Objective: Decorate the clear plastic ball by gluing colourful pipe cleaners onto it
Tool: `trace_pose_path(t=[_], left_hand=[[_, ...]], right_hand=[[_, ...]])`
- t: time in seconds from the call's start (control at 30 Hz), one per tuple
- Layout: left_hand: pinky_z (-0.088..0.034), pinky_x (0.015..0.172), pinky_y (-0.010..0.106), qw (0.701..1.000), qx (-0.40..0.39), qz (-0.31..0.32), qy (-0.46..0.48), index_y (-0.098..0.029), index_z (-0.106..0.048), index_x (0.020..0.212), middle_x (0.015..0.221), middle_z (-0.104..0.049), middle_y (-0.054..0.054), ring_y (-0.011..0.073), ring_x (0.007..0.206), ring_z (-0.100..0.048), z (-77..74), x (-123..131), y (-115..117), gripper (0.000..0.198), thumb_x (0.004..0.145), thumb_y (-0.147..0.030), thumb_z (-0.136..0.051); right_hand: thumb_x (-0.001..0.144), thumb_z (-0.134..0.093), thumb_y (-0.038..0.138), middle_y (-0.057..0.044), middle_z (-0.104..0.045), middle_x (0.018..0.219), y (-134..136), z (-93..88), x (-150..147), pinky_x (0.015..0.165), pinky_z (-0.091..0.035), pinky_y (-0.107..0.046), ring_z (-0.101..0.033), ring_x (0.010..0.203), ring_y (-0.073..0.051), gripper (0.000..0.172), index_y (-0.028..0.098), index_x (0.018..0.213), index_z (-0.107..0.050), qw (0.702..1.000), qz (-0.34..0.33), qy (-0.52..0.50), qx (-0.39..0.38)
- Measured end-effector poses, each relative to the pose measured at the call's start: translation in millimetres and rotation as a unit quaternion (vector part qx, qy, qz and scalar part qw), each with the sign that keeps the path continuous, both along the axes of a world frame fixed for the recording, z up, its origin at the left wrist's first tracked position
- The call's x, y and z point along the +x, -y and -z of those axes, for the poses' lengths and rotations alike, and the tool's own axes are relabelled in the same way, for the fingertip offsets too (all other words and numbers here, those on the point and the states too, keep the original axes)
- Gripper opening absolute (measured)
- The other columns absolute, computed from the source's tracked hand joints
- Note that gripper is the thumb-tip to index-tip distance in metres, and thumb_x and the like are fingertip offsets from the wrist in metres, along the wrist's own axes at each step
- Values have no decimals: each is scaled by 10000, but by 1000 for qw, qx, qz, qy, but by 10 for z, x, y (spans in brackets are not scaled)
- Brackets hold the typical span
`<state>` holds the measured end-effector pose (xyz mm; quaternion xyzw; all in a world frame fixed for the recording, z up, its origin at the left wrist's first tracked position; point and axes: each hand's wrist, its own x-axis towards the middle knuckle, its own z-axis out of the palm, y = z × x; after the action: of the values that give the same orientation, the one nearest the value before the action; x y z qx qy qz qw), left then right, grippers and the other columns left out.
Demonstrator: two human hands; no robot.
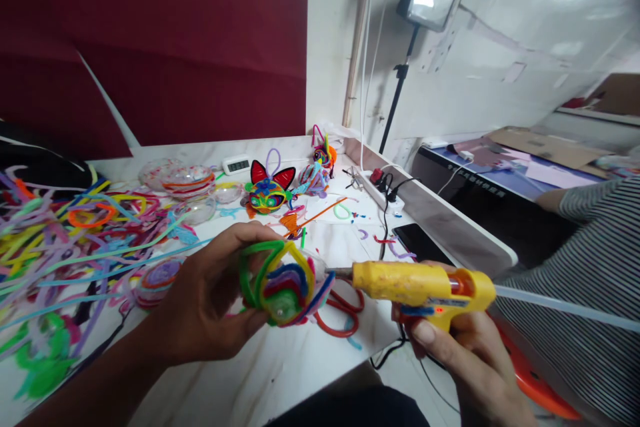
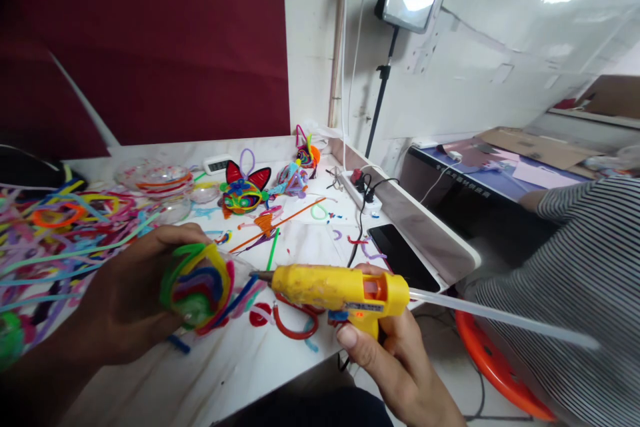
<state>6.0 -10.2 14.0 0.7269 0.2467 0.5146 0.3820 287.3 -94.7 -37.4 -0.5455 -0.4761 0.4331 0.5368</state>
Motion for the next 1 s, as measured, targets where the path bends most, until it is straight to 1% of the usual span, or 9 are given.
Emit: trace_pose_path(t=[0.07,0.2,0.3,0.4,0.5,0.6,0.73,0.87,1.0], left_hand=[[-544,637,138,1000,2,-2,1,-302,-685,1144,955,-670,-9,99,724,-651,1,-3,4,564,625,-111,-798],[-544,638,134,1000,-3,5,4,-304,-683,1152,948,-672,-9,99,732,-658,-7,-1,1,561,638,-107,-789],[-546,614,148,1000,1,2,1,-308,-690,1141,929,-666,-7,106,710,-650,-13,4,0,550,634,-123,-797],[-547,593,164,1000,8,-12,-5,-305,-695,1129,947,-656,3,115,699,-638,-16,2,0,547,623,-128,-804],[-544,587,167,1000,9,-12,-5,-300,-694,1127,941,-662,6,118,694,-642,-19,0,-4,546,623,-121,-803],[-553,605,169,1000,7,-5,1,-302,-691,1136,935,-679,4,124,709,-665,-22,5,-11,545,633,-123,-802],[-567,638,166,1000,7,-1,4,-302,-691,1135,933,-688,2,131,743,-688,-11,5,-6,542,635,-126,-803],[-556,636,139,1000,8,-1,0,-304,-686,1141,941,-681,-8,106,721,-672,-5,2,10,558,630,-108,-797],[-554,642,136,1000,15,-7,-2,-288,-691,1136,933,-677,-5,103,722,-669,-14,7,4,546,631,-110,-796]], right_hand=[[824,-732,501,-87,-709,1108,2,23,11,658,-522,-274,-650,903,-244,526,219,1245,-591,1000,-3,4,8],[832,-731,477,-96,-704,1077,3,78,39,679,-535,-286,-644,879,-241,495,215,1233,-607,999,-4,18,29],[831,-732,459,-97,-691,1063,7,94,49,647,-528,-278,-637,861,-239,495,220,1244,-603,999,2,26,30],[823,-739,440,-96,-685,1064,12,89,45,622,-522,-270,-636,856,-238,540,233,1292,-569,1000,4,18,21],[820,-744,434,-88,-692,1051,17,84,29,659,-537,-288,-639,841,-235,597,252,1342,-520,1000,11,12,23],[826,-737,452,-85,-703,1028,23,79,11,695,-549,-311,-644,820,-234,616,255,1359,-500,999,17,12,27],[829,-735,460,-72,-707,1003,22,57,-8,672,-538,-288,-639,792,-219,599,253,1346,-513,1000,16,8,23],[827,-734,448,-80,-702,1032,9,30,-21,655,-525,-275,-632,814,-220,541,241,1297,-563,1000,11,-4,22],[820,-737,449,-85,-699,1028,18,40,-17,672,-536,-285,-632,827,-229,549,237,1296,-564,1000,19,-1,19]])
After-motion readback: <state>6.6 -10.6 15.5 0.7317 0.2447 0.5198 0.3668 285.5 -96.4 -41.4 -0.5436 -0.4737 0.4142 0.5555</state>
